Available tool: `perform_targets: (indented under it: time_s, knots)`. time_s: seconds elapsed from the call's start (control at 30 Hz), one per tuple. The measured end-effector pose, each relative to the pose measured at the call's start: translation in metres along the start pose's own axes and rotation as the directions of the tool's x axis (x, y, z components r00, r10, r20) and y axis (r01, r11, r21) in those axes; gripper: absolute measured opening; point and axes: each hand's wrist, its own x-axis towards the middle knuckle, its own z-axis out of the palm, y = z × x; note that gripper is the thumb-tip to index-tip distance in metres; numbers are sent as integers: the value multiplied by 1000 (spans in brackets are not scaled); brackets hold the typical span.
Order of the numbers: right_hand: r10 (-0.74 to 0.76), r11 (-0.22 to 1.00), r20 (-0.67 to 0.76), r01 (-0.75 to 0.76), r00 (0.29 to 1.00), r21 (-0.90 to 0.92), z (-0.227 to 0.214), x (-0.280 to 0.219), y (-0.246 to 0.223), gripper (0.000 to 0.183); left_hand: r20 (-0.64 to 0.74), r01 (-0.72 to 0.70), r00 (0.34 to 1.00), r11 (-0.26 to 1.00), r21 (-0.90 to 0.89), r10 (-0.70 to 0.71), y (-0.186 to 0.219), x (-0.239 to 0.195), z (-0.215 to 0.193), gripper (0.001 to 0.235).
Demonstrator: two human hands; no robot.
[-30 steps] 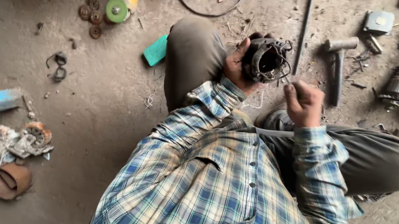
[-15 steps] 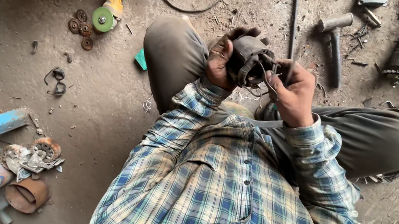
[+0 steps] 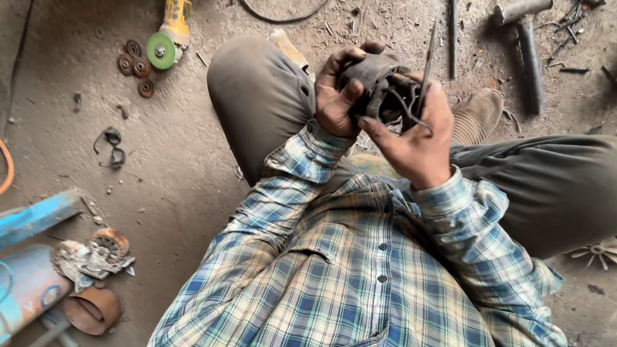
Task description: The person sits on the floor and uses a hammer and screwdriver to disassemble a cylindrical motor component. They remove internal parts, including a copper-wound rotor, and continue to pry and separate pieces using hand tools.
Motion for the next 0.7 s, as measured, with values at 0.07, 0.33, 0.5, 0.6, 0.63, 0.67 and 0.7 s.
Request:
perform_targets:
  time_s: [0.07, 0.33, 0.5, 0.6, 0.63, 0.67, 0.7]
  knots:
    - [16, 999, -49, -17, 999, -31, 6, -2, -3, 65, 22, 21, 1000, 995, -95, -19, -2, -1, 2, 43]
    - [-120, 993, -112, 116, 986, -37, 10, -6, -1, 58, 19, 92, 996, 985, -150, -90, -8, -5, -4, 45]
    - [-208, 974, -20, 205, 978, -96, -15, 15, -13, 69, 47, 264, 963, 883, -389, -267, -7, 6, 1, 41]
    - [-180, 983, 77, 178, 981, 37, -32, 16, -13, 52, 114, 308, 950, 826, -472, -289, -7, 4, 1, 43]
    - [-134, 991, 88, 131, 987, 31, -35, 14, -12, 45, 105, 320, 946, 823, -469, -308, -7, 2, 0, 44]
    - [-86, 996, 96, 85, 992, 15, -40, 13, -11, 38, 104, 337, 939, 815, -471, -329, -10, 1, 0, 46]
    - [-37, 999, 103, 38, 994, -1, -45, 12, -10, 31, 103, 354, 931, 806, -474, -349, -12, 1, 0, 48]
